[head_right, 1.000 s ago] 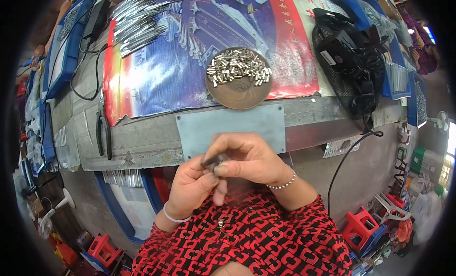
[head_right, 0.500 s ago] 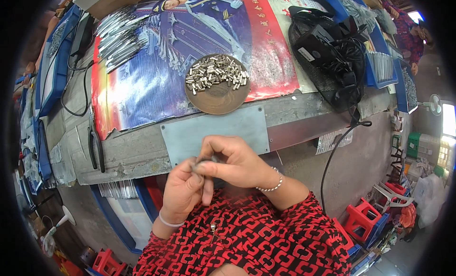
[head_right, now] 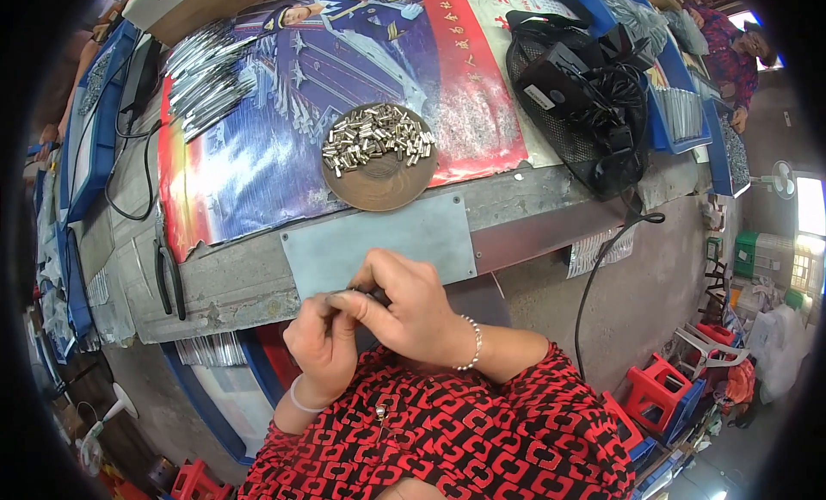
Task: The person assembles small metal components by picking up metal pins and sleeves, sliding the sleeves onto the pins by hand, and crimping the parts together using pliers.
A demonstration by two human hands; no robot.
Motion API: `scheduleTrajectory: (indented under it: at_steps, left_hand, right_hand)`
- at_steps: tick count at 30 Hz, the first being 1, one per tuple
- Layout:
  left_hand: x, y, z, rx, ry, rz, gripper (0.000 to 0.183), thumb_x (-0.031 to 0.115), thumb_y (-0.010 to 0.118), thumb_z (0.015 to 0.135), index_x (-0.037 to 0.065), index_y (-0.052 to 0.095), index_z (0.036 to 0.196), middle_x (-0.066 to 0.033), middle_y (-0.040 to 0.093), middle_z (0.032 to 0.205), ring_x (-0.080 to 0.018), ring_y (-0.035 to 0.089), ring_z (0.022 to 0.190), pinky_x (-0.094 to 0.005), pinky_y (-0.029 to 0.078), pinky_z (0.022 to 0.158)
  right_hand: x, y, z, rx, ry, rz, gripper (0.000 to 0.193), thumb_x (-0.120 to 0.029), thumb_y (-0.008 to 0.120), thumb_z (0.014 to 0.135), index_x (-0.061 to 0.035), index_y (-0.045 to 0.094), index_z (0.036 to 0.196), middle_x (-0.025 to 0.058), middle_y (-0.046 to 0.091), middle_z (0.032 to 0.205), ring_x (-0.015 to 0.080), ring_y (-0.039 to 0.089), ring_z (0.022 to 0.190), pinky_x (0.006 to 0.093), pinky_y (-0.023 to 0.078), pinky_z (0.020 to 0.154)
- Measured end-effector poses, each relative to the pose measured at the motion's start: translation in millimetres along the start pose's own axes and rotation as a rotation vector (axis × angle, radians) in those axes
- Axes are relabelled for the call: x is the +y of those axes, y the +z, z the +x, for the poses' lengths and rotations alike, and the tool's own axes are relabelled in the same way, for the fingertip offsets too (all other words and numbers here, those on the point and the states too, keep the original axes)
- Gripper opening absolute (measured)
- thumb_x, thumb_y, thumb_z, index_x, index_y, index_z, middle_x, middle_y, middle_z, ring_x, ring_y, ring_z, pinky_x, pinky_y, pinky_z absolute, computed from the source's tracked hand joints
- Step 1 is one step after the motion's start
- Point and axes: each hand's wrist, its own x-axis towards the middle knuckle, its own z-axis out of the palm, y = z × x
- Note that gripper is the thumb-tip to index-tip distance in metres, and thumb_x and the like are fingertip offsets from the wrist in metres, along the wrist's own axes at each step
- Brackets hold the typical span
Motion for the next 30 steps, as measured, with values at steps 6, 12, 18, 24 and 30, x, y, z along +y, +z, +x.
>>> scheduleTrajectory:
  at_steps: [6,12,18,24,30]
  left_hand:
    - [0.0,-17.2,6.9,-0.410,-0.753,-1.240,0.023,0.017,0.060,0.088,-0.003,0.051,0.096,-0.0107,0.058,0.070,-0.0178,0.056,0.050,-0.0237,0.046,0.046]
    - [-1.9,-3.8,-1.5,-0.233,-0.645,-1.040,0.017,0.014,0.057,0.090,0.002,0.051,0.099,-0.0097,0.057,0.068,-0.0176,0.057,0.051,-0.0244,0.046,0.046]
    - [-0.7,-13.8,1.5,-0.339,-0.703,-1.126,0.014,0.011,0.055,0.091,0.000,0.053,0.098,-0.0102,0.061,0.076,-0.0175,0.060,0.059,-0.0227,0.049,0.054]
    - [-10.4,-15.5,3.0,-0.604,-0.879,-1.630,0.021,0.015,0.060,0.087,-0.003,0.051,0.095,-0.0119,0.058,0.076,-0.0195,0.057,0.051,-0.0250,0.048,0.047]
    - [2.4,-7.5,0.9,-0.170,-0.487,-0.756,0.012,0.006,0.059,0.086,-0.001,0.054,0.094,-0.0103,0.062,0.074,-0.0185,0.060,0.056,-0.0279,0.049,0.051]
  right_hand:
    - [5.9,-23.7,15.2,-0.359,0.029,0.449,0.014,-0.008,0.067,0.080,0.0009,0.056,0.082,0.0068,0.056,0.073,0.0132,0.052,0.065,0.0253,0.040,0.056]
    - [3.3,-15.1,8.3,-0.336,0.129,0.509,0.014,-0.008,0.065,0.081,0.0007,0.055,0.081,0.0060,0.056,0.073,0.0118,0.052,0.063,0.0246,0.040,0.055]
    - [2.9,-9.5,9.3,-0.163,0.093,0.206,0.013,-0.009,0.064,0.082,-0.0002,0.055,0.081,0.0059,0.056,0.072,0.0093,0.052,0.062,0.0208,0.039,0.053]
    - [11.5,-23.9,15.7,-0.486,-0.018,0.509,0.011,-0.007,0.063,0.082,0.0013,0.056,0.079,0.0069,0.057,0.074,0.0150,0.055,0.065,0.0266,0.042,0.057]
    - [2.2,-1.0,1.7,-0.106,0.010,0.117,0.015,-0.009,0.065,0.081,0.0002,0.053,0.079,0.0059,0.052,0.066,0.0139,0.049,0.055,0.0264,0.038,0.050]
